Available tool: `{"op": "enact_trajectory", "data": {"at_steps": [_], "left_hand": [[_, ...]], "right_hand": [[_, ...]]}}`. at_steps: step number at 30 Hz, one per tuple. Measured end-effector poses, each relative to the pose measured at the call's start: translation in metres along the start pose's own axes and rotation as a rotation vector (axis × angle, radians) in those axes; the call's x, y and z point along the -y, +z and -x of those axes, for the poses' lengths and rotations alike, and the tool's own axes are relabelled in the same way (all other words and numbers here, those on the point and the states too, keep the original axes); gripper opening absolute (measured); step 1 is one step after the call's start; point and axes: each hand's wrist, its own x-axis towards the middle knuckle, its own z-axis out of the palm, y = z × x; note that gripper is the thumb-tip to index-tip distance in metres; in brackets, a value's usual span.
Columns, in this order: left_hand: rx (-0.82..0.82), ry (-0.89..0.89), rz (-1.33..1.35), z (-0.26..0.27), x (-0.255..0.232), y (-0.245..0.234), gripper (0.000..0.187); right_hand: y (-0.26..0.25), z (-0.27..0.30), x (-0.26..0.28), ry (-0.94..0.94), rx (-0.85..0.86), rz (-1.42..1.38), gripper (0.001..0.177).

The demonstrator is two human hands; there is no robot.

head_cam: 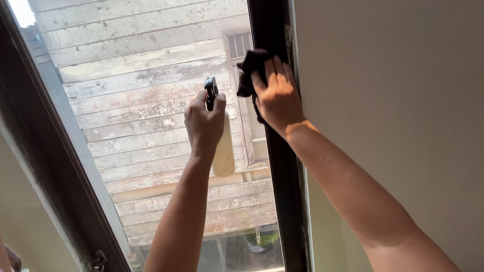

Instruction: The person sprays the frame and glass of a window with liquid from a bottle and wipes the surfaces with a dark cloth, cleaning the edges and the pane.

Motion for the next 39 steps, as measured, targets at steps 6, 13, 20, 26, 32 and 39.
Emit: {"op": "enact_trajectory", "data": {"at_steps": [6,13,20,26,32,39], "left_hand": [[0.011,-0.058,0.066,0.066,-0.011,-0.008,0.035],[-0.033,0.059,0.001,0.111,0.004,0.0,0.051],[0.104,-0.142,0.01,0.139,-0.002,-0.013,0.052],[0.062,-0.026,0.094,0.141,-0.009,-0.032,0.041],[0.118,-0.044,0.123,0.123,-0.015,-0.037,0.038],[0.221,-0.087,0.125,0.112,0.0,-0.029,0.044]], "right_hand": [[-0.023,0.065,0.033,-0.042,0.014,0.066,0.044],[-0.041,0.126,0.057,-0.028,0.066,-0.001,0.041],[-0.065,0.176,0.08,-0.094,0.138,0.087,0.031],[-0.089,0.169,0.075,-0.261,0.108,0.076,0.015],[-0.071,0.087,0.033,-0.107,0.141,0.22,0.017],[-0.027,0.051,0.015,-0.029,0.082,0.118,0.045]]}}
